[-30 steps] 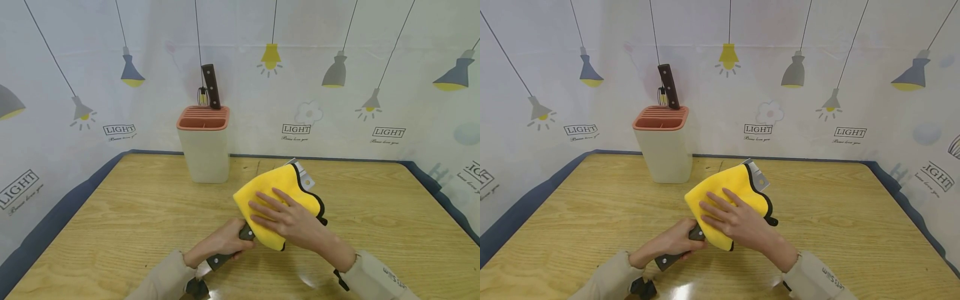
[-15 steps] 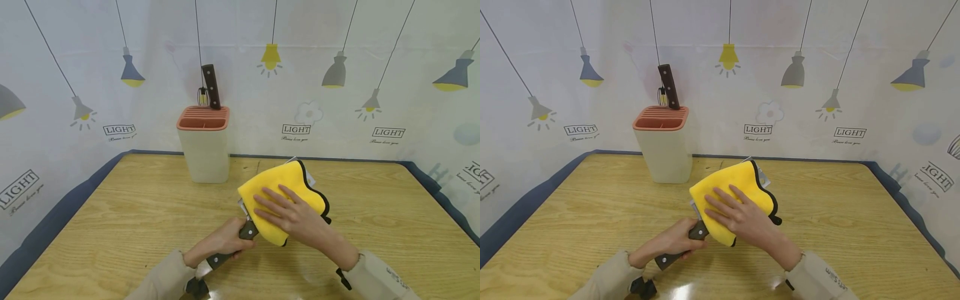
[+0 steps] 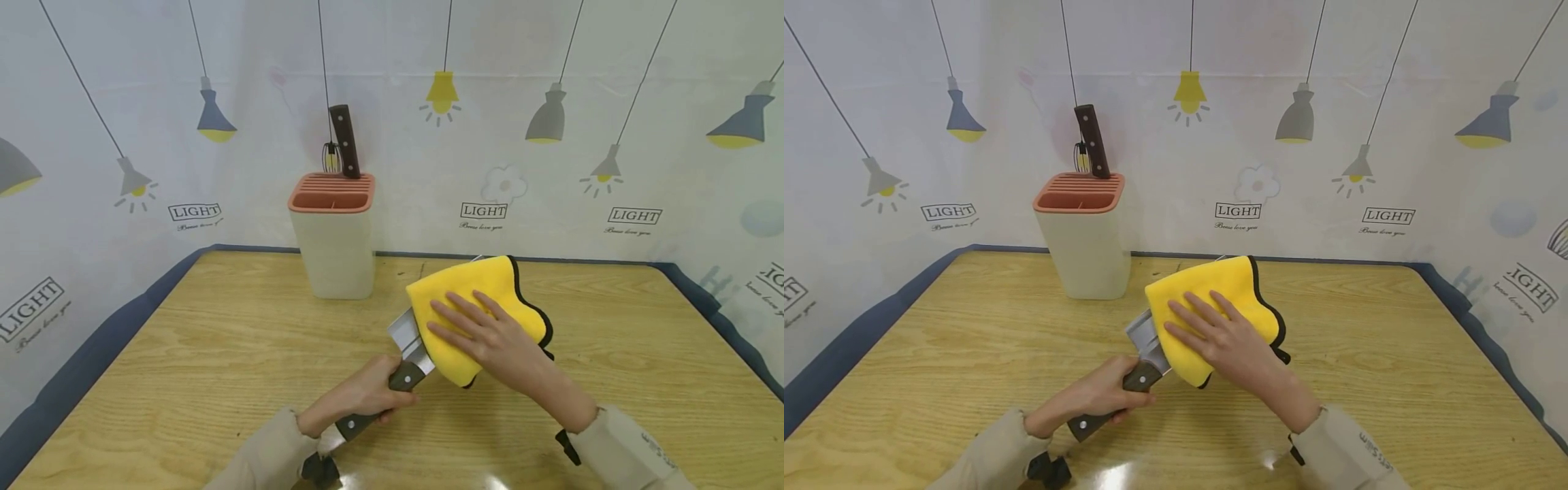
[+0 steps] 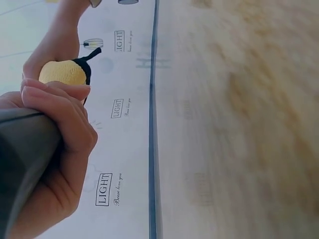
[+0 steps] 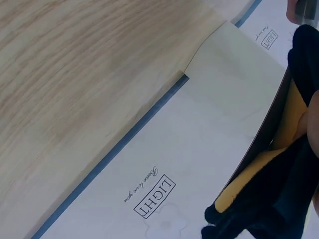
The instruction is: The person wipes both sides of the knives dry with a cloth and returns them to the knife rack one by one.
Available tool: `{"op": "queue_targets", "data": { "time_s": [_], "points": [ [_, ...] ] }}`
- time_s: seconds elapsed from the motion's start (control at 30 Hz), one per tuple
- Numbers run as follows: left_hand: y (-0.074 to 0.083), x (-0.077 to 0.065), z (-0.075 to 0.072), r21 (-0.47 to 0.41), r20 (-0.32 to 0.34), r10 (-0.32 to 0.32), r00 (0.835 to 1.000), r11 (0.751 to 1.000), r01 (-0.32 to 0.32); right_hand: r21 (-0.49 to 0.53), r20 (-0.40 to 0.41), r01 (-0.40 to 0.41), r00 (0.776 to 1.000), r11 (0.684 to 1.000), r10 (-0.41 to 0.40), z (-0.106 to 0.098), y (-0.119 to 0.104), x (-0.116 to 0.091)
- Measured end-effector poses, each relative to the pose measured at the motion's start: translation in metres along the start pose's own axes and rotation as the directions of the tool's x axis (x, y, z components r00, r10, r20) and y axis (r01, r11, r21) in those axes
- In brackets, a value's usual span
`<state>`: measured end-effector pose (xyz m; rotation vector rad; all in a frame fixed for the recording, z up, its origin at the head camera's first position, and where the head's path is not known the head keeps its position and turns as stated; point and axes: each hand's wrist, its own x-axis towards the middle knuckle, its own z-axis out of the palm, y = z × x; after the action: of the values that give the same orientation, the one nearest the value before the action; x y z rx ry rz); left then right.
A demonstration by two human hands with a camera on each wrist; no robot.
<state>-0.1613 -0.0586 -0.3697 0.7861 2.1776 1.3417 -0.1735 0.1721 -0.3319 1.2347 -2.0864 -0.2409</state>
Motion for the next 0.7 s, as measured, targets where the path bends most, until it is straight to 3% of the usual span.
{"op": "queue_targets", "data": {
  "time_s": [0.7],
  "points": [
    [0.000, -0.001, 0.001, 0.005, -0.006, 0.001, 1.000, 1.000, -0.001, -0.039, 0.024, -0.184, 0.983, 0.982, 0.185, 0.003, 0.019, -0.013]
  ]
}}
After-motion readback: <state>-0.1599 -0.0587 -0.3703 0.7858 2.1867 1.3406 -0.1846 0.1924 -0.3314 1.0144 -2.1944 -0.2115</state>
